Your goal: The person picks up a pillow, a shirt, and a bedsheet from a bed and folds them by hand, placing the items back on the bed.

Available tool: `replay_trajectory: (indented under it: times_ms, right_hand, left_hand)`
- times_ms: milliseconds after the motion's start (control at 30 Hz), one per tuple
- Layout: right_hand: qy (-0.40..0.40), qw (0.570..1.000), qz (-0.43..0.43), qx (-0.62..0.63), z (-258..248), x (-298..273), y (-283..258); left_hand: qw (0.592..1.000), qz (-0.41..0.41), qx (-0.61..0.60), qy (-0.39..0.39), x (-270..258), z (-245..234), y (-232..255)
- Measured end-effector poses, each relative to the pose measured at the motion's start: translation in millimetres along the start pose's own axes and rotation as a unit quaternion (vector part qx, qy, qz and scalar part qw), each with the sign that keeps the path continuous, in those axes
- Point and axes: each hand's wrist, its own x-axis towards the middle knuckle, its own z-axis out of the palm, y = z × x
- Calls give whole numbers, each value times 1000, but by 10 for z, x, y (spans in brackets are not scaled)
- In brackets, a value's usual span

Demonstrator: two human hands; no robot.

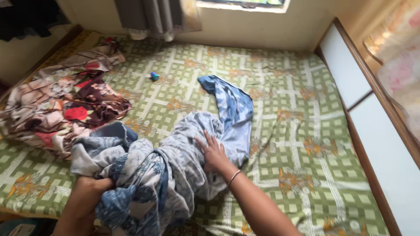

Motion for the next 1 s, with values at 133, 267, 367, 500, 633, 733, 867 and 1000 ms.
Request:
replay_trajectory:
  times_ms: [133, 267, 367, 500, 633, 733, 867, 1000]
  right_hand:
    - [-78, 996, 23, 42, 828, 269, 63]
    - [34, 982, 124, 137, 969, 399, -21]
    - [258, 916, 144, 271, 411, 345, -510]
    - [286, 886, -1, 365, -377, 87, -1678]
    - [274, 881, -233, 307, -722, -608, -2599]
    - [252, 893, -303, 215, -918, -775, -2832]
    - [199, 863, -397, 240, -1034, -807, -2877]
    - [154, 819, -435, 341, -1107, -606, -2546]
  left_hand:
    - [987, 144, 20, 71, -226, -267, 95]
    - [981, 124, 57, 141, -51, -624, -9]
    - [984, 70, -147, 68, -75, -658, -149]
    - [991, 40, 118, -46, 168, -414, -356]
    - [935, 235, 262, 45, 393, 88, -960]
    - [919, 321, 185, 134, 473, 138, -1187]
    - [910, 341, 56, 231, 553, -17, -835]
    - [859, 396, -79, 316, 327, -269, -170]
